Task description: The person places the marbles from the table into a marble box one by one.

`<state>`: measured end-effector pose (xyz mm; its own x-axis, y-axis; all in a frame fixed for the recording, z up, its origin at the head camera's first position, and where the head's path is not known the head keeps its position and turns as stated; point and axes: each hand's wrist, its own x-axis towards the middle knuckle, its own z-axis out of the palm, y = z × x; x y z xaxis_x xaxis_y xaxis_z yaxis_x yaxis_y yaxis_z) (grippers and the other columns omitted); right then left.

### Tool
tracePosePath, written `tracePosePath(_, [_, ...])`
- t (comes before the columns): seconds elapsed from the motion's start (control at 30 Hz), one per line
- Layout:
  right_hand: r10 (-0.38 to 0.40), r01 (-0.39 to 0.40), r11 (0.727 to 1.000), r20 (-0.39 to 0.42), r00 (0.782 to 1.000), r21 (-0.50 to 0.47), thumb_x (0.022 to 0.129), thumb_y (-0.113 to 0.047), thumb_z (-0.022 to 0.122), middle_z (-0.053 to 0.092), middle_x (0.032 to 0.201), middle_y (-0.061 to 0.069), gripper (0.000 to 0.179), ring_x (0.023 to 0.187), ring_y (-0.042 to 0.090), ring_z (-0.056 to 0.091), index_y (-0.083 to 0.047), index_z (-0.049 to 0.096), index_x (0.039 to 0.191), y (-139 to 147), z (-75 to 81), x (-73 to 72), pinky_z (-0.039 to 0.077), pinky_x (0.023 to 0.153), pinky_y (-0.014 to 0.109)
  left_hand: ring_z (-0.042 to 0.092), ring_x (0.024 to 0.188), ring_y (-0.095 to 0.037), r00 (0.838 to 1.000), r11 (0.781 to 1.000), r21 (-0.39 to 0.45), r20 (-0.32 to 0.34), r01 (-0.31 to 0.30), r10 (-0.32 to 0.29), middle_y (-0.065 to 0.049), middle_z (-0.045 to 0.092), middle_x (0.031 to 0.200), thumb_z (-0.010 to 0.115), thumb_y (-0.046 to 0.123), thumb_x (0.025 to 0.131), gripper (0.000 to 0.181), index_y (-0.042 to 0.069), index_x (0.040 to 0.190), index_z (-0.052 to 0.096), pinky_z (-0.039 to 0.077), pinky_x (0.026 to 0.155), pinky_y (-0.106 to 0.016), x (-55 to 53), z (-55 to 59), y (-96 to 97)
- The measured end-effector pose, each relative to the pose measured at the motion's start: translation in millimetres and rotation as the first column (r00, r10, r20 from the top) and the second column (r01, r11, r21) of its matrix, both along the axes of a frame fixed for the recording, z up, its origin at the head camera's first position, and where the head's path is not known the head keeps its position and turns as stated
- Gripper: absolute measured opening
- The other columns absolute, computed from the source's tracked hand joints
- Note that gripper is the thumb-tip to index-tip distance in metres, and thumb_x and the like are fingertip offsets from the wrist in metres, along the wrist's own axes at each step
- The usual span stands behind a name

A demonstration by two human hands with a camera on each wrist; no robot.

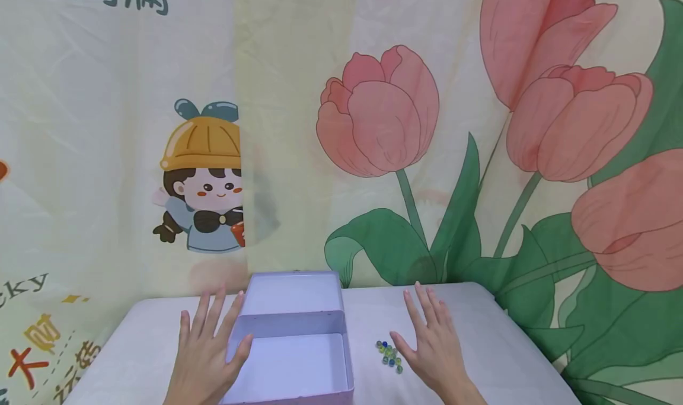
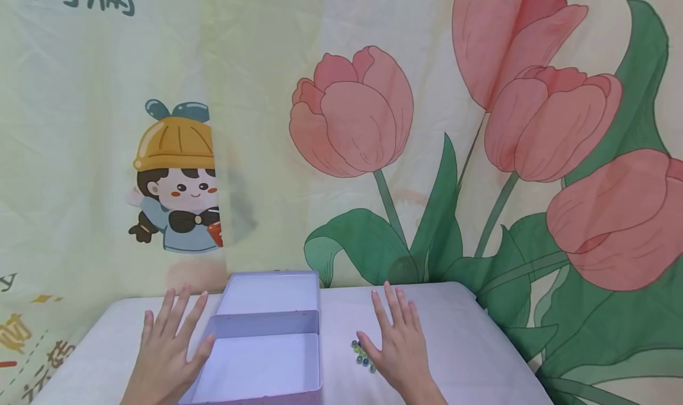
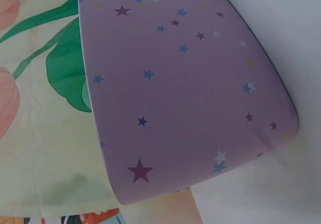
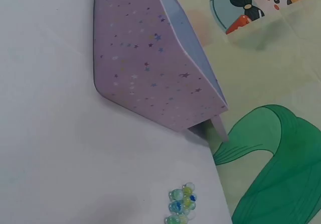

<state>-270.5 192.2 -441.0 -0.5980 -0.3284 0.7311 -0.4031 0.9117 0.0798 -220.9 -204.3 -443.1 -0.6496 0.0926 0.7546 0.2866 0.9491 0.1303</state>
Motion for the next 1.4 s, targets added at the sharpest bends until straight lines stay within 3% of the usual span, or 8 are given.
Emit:
tracePosePath(0.13, [0.044, -0.044, 0.999, 0.002, 0.999, -0.016, 0.090, -0.056, 0.050, 0.041, 0.148, 0.010, 0.076, 0.135, 0.031, 0.039, -0.009, 0.035, 0.147, 0, -3.4, 0.8, -0.005, 0.117, 0.027, 0.001, 0.148, -0.024, 1.000, 0.999, 0.028, 0.006, 0.017, -0.017, -0.002, 0.008, 0.161, 0.045, 0.048, 0.091, 0.070, 0.024, 0.152, 0.022, -0.012, 0.115, -0.049, 2.0, -4.2, -3.2])
tracePosePath(0.27, [0.039, -0.038, 0.998, 0.021, 0.999, -0.042, 0.078, -0.043, 0.072, 0.046, 0.145, 0.010, 0.083, 0.133, 0.028, 0.042, -0.007, 0.039, 0.144, 1, -9.9, 1.8, 0.023, 0.115, 0.037, 0.005, 0.148, -0.023, 0.999, 0.996, 0.071, 0.003, 0.048, -0.048, -0.004, 0.014, 0.160, 0.050, 0.044, 0.090, 0.071, 0.021, 0.152, 0.023, -0.011, 0.116, -0.033, 5.0, -11.5, -6.5])
tracePosePath(0.37, [0.014, -0.012, 0.998, 0.050, 0.999, -0.057, 0.074, -0.041, 0.077, 0.047, 0.144, 0.010, 0.085, 0.130, 0.028, 0.045, -0.007, 0.041, 0.143, 1, -15.7, 2.4, 0.041, 0.102, 0.045, 0.006, 0.148, -0.019, 0.997, 0.994, 0.083, -0.001, 0.075, -0.075, -0.007, 0.020, 0.159, 0.056, 0.040, 0.087, 0.074, 0.018, 0.151, 0.026, -0.010, 0.113, -0.022, 6.0, -18.7, -9.6])
tracePosePath(0.6, [-0.057, 0.069, 0.995, 0.159, 0.986, -0.074, 0.072, -0.042, 0.080, 0.057, 0.131, 0.008, 0.082, 0.118, 0.024, 0.056, -0.009, 0.047, 0.139, 2, -33.8, 2.8, 0.050, 0.092, 0.039, 0.007, 0.147, -0.012, 0.983, 0.979, 0.098, -0.032, 0.181, -0.178, -0.012, 0.026, 0.155, 0.064, 0.032, 0.079, 0.079, 0.008, 0.148, 0.032, -0.006, 0.111, -0.015, -0.2, -38.8, -23.8])
tracePosePath(0.93, [-0.066, 0.144, 0.972, 0.380, 0.923, -0.183, 0.076, -0.022, 0.079, 0.060, 0.118, 0.006, 0.053, 0.105, 0.022, 0.061, -0.006, 0.063, 0.123, -1, -64.0, 3.5, 0.053, 0.083, 0.033, 0.006, 0.147, -0.013, 0.934, 0.901, 0.258, -0.018, 0.349, -0.357, -0.018, 0.025, 0.155, 0.069, 0.022, 0.074, 0.085, -0.001, 0.146, 0.031, 0.000, 0.115, -0.028, -6.0, -69.6, -33.3])
tracePosePath(1.17, [-0.051, 0.145, 0.965, 0.391, 0.919, -0.216, 0.074, -0.017, 0.080, 0.061, 0.104, 0.002, 0.035, 0.093, 0.019, 0.063, -0.004, 0.072, 0.105, 0, -88.6, 1.3, 0.054, 0.078, 0.031, 0.001, 0.147, -0.011, 0.882, 0.822, 0.344, -0.040, 0.453, -0.469, -0.022, 0.016, 0.157, 0.067, 0.015, 0.076, 0.087, -0.008, 0.147, 0.022, -0.006, 0.114, -0.039, -9.0, -84.2, -34.6])
tracePosePath(1.3, [-0.064, 0.215, 0.942, 0.488, 0.870, -0.259, 0.074, -0.015, 0.079, 0.061, 0.096, -0.003, 0.026, 0.086, 0.014, 0.062, -0.006, 0.074, 0.098, -5, -94.3, -0.7, 0.053, 0.075, 0.030, -0.003, 0.147, -0.008, 0.872, 0.806, 0.380, -0.006, 0.455, -0.490, -0.019, 0.012, 0.158, 0.066, 0.010, 0.074, 0.090, -0.008, 0.148, 0.018, -0.008, 0.111, -0.058, -11.1, -93.9, -35.9])
tracePosePath(1.4, [-0.082, 0.292, 0.914, 0.574, 0.815, -0.283, 0.075, -0.014, 0.078, 0.060, 0.092, -0.007, 0.022, 0.083, 0.010, 0.061, -0.008, 0.074, 0.096, -10, -97.8, -3.5, 0.053, 0.073, 0.028, -0.002, 0.147, -0.008, 0.871, 0.814, 0.343, -0.022, 0.468, -0.491, -0.022, 0.013, 0.157, 0.069, 0.014, 0.072, 0.092, -0.011, 0.146, 0.020, -0.006, 0.115, -0.046, -14.2, -101.5, -38.5])
